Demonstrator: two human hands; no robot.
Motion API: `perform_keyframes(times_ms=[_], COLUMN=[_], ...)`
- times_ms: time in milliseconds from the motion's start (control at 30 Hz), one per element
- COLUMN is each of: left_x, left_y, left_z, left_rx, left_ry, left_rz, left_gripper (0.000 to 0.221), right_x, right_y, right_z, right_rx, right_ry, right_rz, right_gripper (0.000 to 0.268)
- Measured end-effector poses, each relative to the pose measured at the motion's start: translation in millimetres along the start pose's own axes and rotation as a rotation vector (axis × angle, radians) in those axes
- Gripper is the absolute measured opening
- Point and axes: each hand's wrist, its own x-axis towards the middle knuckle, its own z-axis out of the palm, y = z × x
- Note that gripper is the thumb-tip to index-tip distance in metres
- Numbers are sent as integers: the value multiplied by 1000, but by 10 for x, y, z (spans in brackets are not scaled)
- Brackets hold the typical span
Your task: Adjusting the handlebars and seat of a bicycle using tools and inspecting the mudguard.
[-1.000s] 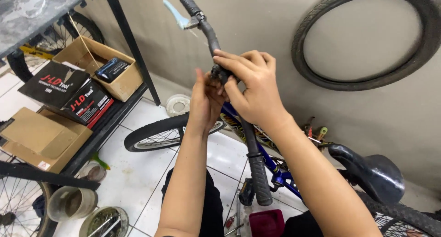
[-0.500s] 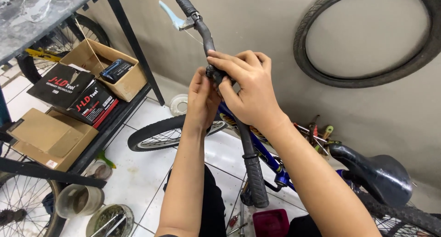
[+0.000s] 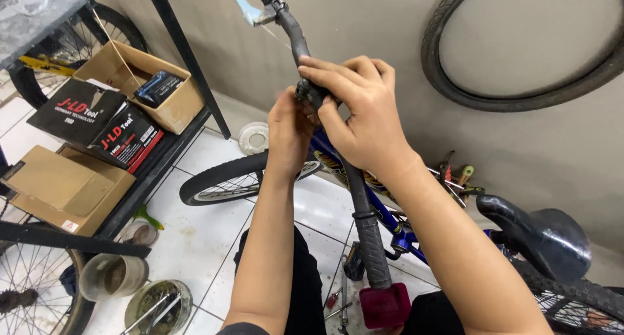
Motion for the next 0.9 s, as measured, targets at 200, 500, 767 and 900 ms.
perform_keyframes(times_ms=[200,500,767,900], left_x=[-43,-51,5,11], left_y=[-94,126,396,393], left_z=[-81,-93,-157,-163], left_rx=[98,530,915,1014], left_ry=[-84,-190,-248,-231], left_rz=[165,219,498,646], left_gripper=[28,33,17,13], right_x=[9,12,-5,-5], right_y=[-29,-45,-38,-40], right_z=[12,0,2,7], right_rx=[13,3,1,5], right_ry=[7,-2,-1,5], right_rz=[1,-12,-16,-21], right_gripper=[42,43,42,42])
